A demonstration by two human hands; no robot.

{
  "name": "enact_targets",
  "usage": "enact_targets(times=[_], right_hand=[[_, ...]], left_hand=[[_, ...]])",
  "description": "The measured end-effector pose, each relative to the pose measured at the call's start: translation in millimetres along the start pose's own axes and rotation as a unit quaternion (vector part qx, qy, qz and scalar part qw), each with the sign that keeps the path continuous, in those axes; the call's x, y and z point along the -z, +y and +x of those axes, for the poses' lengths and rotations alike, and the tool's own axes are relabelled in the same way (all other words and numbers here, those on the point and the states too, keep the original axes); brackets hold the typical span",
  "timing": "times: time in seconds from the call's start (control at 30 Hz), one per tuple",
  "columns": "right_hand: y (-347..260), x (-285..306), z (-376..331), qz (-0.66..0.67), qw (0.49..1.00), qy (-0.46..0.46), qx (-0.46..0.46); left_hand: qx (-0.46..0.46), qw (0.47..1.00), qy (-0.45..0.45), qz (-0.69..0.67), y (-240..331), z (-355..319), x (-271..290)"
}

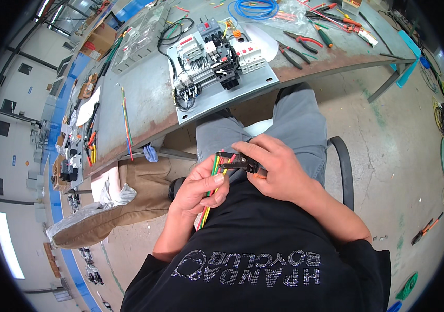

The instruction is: The person strips the insulation from several colored electrical wires using pliers and a knife. They hold the wires in one hand and use the tools in the other to remove the outer coating, then place the stripped wires on the workbench.

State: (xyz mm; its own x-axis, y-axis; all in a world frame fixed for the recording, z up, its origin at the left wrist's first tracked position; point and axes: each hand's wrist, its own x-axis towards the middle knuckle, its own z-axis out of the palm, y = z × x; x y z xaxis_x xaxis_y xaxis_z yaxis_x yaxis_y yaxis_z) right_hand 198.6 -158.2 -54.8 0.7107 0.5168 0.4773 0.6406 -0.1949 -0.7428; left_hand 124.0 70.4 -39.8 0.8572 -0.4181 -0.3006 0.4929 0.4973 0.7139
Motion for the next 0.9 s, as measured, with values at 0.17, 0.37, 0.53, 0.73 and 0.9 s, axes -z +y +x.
enact_targets(times=[0.17,0.37,0.53,0.73,0.9], right_hand=[[-0.3,3.4,-1.3,-0.018,1.000,-0.014,0.010],[-6.2,2.6,-2.0,-0.017,0.999,-0.030,0.014],[-4.9,0.1,-5.1,0.054,0.997,-0.050,-0.017],[-3.4,1.7,-2.4,-0.014,0.999,-0.029,0.029],[-3.8,0.0,-4.7,0.005,0.999,-0.034,0.007]], left_hand=[[0.009,1.000,-0.017,-0.009,2.2,-0.7,-1.6],[0.018,0.999,-0.049,-0.015,1.4,0.1,4.5],[0.012,0.998,-0.038,-0.039,1.0,-0.8,1.1],[0.019,0.998,-0.036,-0.044,-2.3,-1.2,4.3],[0.020,0.998,-0.037,-0.043,-1.5,-1.0,2.7]])
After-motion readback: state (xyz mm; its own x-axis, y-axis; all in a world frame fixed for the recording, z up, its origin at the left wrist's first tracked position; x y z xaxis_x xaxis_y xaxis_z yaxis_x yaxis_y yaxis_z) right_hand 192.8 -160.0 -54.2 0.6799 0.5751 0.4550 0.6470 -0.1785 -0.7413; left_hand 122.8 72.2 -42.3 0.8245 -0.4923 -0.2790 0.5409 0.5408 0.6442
